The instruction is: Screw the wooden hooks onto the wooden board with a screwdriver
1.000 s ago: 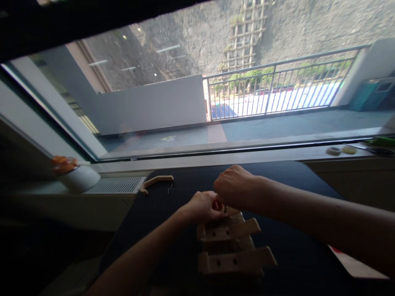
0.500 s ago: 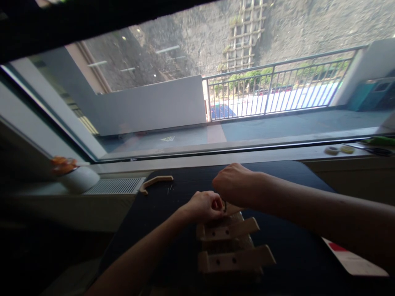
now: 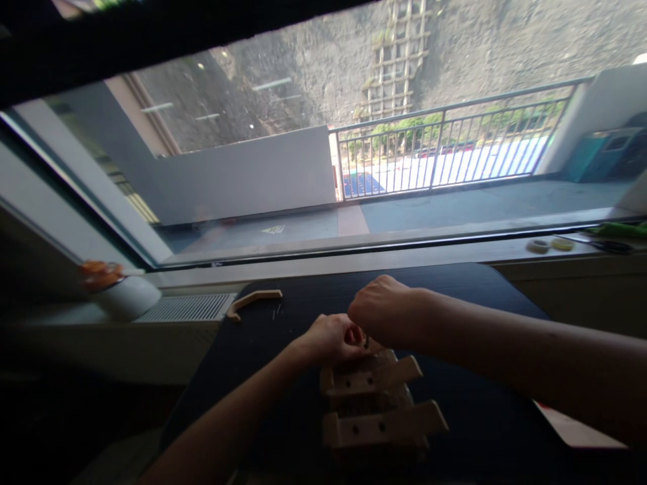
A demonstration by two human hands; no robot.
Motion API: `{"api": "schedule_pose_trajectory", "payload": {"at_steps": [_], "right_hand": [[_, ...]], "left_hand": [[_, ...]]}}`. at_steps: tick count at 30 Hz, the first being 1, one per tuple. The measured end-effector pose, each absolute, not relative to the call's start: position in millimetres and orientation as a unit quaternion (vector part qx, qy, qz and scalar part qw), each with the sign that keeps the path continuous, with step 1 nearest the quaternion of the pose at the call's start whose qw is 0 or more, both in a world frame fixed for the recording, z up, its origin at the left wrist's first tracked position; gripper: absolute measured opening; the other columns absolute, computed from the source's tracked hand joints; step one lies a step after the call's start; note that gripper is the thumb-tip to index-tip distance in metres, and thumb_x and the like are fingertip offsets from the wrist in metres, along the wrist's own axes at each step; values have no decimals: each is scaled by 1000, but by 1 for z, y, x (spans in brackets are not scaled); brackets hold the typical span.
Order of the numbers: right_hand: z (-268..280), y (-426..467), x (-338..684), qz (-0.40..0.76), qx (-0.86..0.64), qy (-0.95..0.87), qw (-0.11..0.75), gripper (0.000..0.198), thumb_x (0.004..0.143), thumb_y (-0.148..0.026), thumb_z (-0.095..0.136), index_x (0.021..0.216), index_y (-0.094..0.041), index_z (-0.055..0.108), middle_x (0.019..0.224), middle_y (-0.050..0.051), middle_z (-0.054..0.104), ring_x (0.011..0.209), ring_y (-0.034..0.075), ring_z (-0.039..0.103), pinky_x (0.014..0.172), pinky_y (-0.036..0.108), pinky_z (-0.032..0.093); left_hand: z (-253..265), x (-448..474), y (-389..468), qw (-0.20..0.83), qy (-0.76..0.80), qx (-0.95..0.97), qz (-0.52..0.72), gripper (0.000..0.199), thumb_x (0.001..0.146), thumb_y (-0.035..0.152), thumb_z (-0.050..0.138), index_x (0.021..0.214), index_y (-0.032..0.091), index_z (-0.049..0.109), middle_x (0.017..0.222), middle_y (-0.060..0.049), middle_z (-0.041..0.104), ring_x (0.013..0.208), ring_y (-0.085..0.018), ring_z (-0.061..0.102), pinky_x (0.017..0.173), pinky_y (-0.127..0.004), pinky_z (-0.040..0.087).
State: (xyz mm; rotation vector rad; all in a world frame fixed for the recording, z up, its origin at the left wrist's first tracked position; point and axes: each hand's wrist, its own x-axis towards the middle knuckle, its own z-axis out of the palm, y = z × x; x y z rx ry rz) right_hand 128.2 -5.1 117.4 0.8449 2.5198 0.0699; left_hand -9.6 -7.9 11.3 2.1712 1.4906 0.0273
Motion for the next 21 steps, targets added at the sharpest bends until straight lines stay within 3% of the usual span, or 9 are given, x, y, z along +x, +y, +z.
{"api": "schedule_pose_trajectory", "payload": {"at_steps": [8,17,21], "right_hand": [[110,1,132,8,297,928,223,21,78,1,59,90,-11,71,89,10,72,82,22,68,59,27,40],[111,-2,134,-12,323,924,204,14,84,-9,56,84,-12,69,83,9,72,79,22,68,55,27,35],[114,-3,132,-8,314,930,189,20,78,-6,59,95,-14,67,84,7,72,79,24,68,54,28,33]], "left_hand": [[10,-8,-6,244,552,797,5,22,74,45,68,79,23,64,87,2,70,85,-21,66,92,-39,45],[9,-8,-6,240,553,798,4,21,74,44,67,82,25,65,88,2,70,84,-21,65,92,-41,44],[7,-8,-5,234,555,798,2,19,74,43,66,78,24,65,82,1,70,83,-22,66,93,-43,43]]}}
